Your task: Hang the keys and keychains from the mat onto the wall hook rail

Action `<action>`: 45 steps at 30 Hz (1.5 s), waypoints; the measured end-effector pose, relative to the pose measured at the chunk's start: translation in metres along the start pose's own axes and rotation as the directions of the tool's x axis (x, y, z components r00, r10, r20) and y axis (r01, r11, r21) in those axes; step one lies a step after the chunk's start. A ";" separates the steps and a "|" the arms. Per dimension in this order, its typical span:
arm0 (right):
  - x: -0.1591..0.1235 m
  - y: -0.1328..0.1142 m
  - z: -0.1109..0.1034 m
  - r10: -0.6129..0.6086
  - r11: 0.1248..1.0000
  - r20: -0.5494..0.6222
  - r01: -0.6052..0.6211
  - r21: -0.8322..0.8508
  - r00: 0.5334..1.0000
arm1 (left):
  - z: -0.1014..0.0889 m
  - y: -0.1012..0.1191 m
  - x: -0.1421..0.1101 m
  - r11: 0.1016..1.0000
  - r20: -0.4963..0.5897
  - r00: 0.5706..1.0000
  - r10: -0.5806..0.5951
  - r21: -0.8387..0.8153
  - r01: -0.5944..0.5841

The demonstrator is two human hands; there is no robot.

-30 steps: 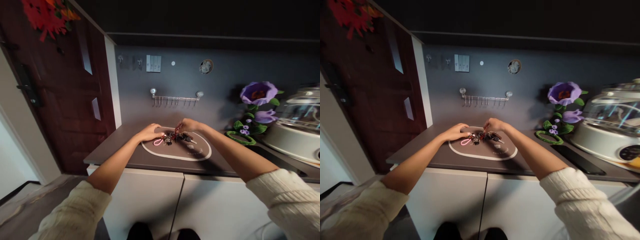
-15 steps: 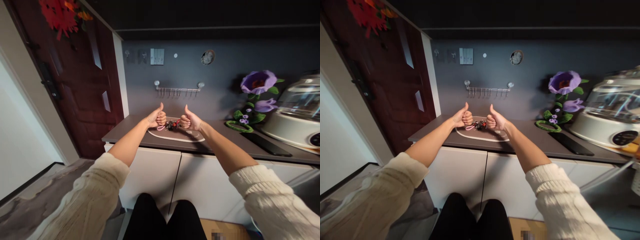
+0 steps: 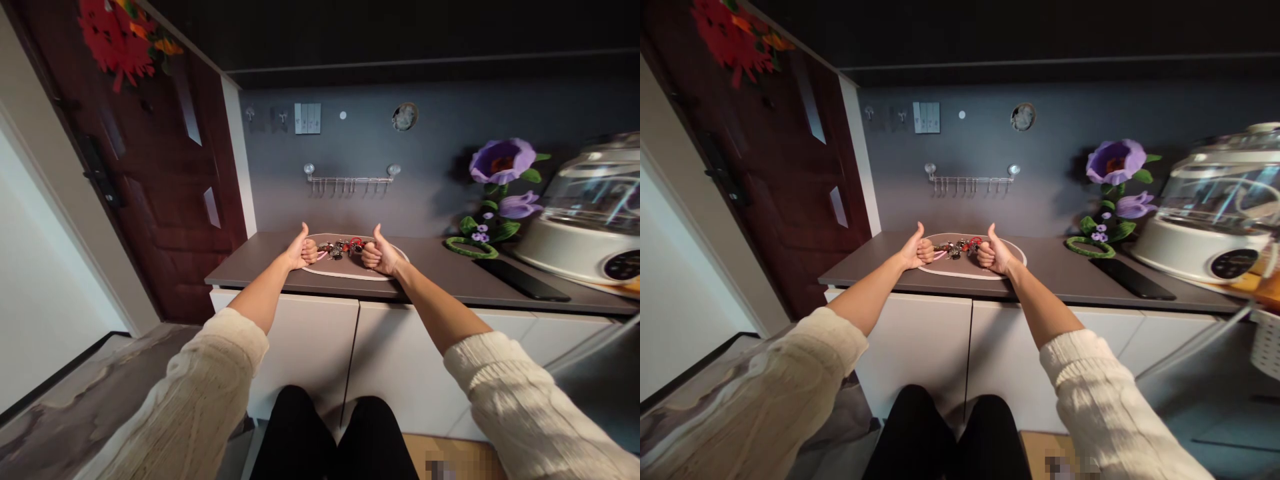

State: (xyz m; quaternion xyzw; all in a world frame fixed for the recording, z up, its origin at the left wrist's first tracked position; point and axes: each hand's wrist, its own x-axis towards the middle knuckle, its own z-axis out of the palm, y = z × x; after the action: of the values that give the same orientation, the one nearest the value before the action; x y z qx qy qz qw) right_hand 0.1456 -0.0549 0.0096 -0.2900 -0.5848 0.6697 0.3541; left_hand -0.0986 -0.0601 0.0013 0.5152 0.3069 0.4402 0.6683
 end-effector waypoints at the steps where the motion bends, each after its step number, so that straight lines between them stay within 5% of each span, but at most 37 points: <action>1: 0.000 0.000 0.000 0.007 1.000 0.008 -0.007 -0.001 1.000 | 0.000 0.000 0.000 1.000 0.007 1.000 -0.004 -0.003 0.004; 8: 0.009 -0.013 0.012 -0.055 0.996 -0.036 0.053 -0.069 0.998 | -0.005 0.012 0.006 0.994 0.021 1.000 -0.012 0.109 0.010; 12: 0.026 -0.022 0.024 -0.195 0.972 -0.134 0.173 -0.160 0.972 | -0.004 0.024 0.017 0.956 -0.116 0.980 0.162 0.265 -0.126; 15: 0.042 -0.025 0.030 -0.339 0.920 -0.237 0.269 -0.286 0.910 | -0.003 0.030 0.027 0.821 -0.238 0.887 0.396 0.524 -0.226; 18: 0.059 -0.021 0.030 -0.442 0.860 -0.322 0.294 -0.418 0.837 | -0.005 0.030 0.036 0.615 -0.244 0.782 0.573 0.759 -0.214; 23: 0.083 -0.006 0.023 -0.556 0.748 -0.347 0.273 -0.605 0.755 | -0.009 0.018 0.050 0.354 -0.136 0.730 0.670 0.923 -0.152; 27: 0.089 0.006 0.014 -0.610 0.615 -0.302 0.197 -0.764 0.732 | -0.012 0.005 0.055 0.200 -0.023 0.739 0.674 0.968 -0.152; 33: 0.083 0.010 0.006 -0.579 0.419 -0.170 0.113 -0.901 0.798 | -0.014 -0.003 0.055 0.046 0.126 0.842 0.524 0.983 -0.176; 40: 0.077 0.006 0.006 -0.488 0.262 -0.074 0.065 -0.963 0.870 | -0.015 -0.005 0.052 0.001 0.308 0.851 0.426 0.940 -0.341; 45: 0.077 0.008 0.004 -0.454 0.204 -0.064 0.034 -0.978 0.889 | -0.017 -0.008 0.052 -0.009 0.334 0.861 0.385 0.934 -0.358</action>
State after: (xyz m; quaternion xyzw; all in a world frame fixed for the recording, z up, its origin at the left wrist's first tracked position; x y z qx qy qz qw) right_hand 0.0963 0.0049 0.0041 -0.4566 -0.8367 0.0429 0.2994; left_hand -0.0890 -0.0069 -0.0085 0.8798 0.3771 0.2890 0.0115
